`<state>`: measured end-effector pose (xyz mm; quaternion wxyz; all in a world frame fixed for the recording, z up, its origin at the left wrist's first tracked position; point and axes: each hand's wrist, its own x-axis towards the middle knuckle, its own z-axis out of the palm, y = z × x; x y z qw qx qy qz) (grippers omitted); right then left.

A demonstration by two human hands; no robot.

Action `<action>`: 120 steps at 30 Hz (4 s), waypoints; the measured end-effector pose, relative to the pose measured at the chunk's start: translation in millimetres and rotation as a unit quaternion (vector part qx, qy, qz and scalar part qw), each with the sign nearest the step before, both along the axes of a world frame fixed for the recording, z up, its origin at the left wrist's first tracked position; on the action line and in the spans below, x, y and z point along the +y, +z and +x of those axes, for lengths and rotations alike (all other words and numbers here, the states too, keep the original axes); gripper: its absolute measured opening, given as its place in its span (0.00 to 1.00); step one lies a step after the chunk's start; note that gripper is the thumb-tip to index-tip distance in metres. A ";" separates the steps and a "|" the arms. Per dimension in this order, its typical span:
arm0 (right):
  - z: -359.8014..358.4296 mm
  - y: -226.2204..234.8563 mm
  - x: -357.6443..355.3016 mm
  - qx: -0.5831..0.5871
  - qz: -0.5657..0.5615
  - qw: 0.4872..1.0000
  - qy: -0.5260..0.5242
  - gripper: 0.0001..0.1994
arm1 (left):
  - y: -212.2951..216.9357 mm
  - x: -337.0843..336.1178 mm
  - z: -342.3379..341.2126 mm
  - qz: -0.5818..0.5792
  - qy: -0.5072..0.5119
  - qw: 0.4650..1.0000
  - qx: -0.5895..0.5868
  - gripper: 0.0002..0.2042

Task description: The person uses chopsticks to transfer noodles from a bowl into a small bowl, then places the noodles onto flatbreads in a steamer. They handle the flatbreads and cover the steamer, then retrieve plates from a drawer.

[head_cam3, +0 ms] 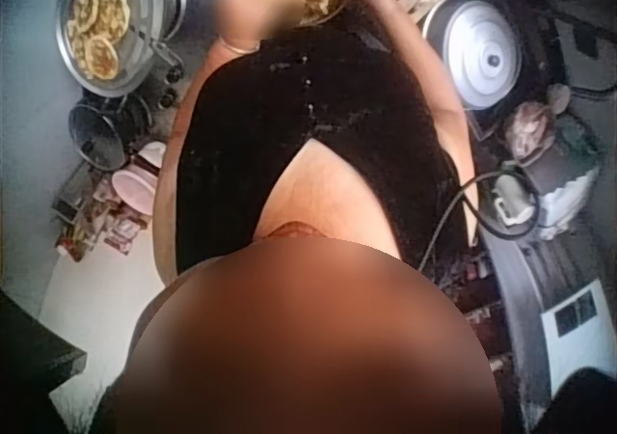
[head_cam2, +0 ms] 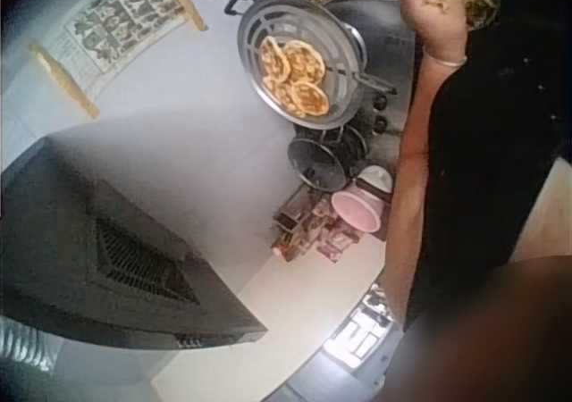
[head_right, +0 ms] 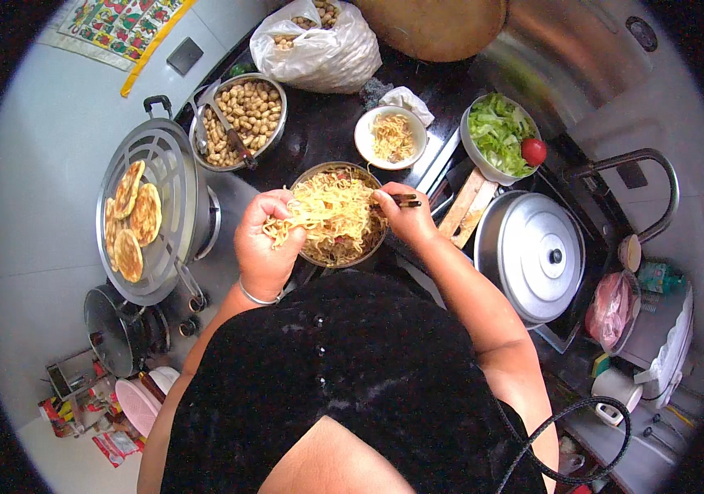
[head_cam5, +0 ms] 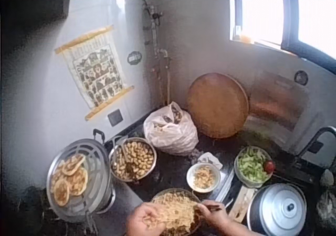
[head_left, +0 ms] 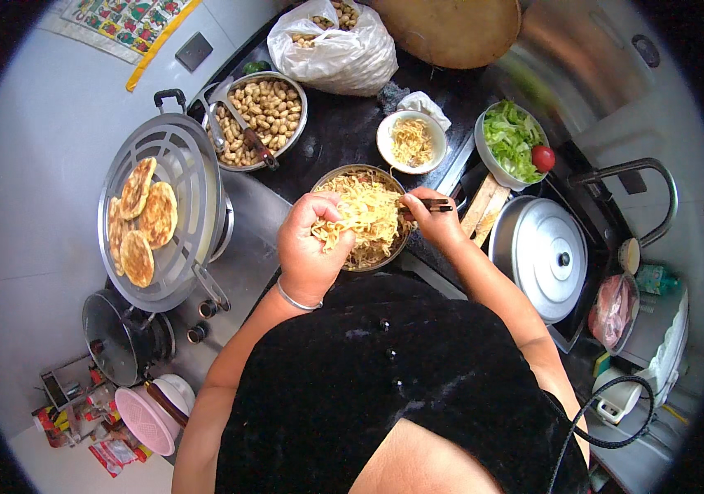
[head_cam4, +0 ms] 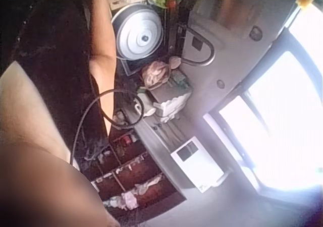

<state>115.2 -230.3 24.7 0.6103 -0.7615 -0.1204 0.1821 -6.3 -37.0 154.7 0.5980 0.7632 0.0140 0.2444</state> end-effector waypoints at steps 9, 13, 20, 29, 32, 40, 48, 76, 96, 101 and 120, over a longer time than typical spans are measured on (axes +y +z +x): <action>5.9 14.9 6.2 0.067 0.036 0.997 -0.028 0.08 | -44.9 11.5 17.2 -0.050 0.043 0.997 0.048 0.10; 1.3 61.7 -1.7 0.044 0.012 0.999 -0.009 0.09 | -106.5 19.0 17.8 -0.025 0.066 0.991 0.116 0.11; -40.7 114.0 -20.2 0.022 0.050 0.998 -0.013 0.09 | -136.6 23.6 14.7 -0.109 0.129 0.972 0.161 0.14; -53.1 36.7 0.5 -0.094 0.009 0.995 0.006 0.08 | -127.0 1.1 13.5 -0.110 0.110 0.983 0.100 0.12; -44.4 31.6 -3.0 -0.065 0.024 0.997 0.019 0.08 | -104.1 -8.3 14.1 -0.152 0.114 0.976 0.102 0.12; -20.5 -7.9 -8.5 -0.001 0.098 0.995 0.031 0.07 | -72.1 -31.5 14.2 -0.137 0.155 0.974 0.089 0.10; 4.1 -18.5 -18.0 0.042 0.072 0.994 0.073 0.08 | -20.9 -29.2 12.9 -0.203 0.183 0.962 0.012 0.09; -12.7 41.1 -52.8 0.058 0.052 0.993 0.087 0.10 | -150.3 -25.3 10.8 0.357 0.097 0.880 0.298 0.29; -22.5 57.7 -63.0 0.050 0.085 0.995 0.020 0.10 | -139.6 12.6 21.6 0.259 0.042 0.936 0.233 0.18; -21.9 56.2 -74.4 0.058 0.070 0.996 0.025 0.10 | -114.4 -37.6 7.6 0.329 -0.005 0.917 0.225 0.21; -36.1 18.5 -42.1 -0.013 0.013 1.000 0.021 0.08 | -130.8 -20.4 36.8 0.201 0.011 0.924 0.324 0.13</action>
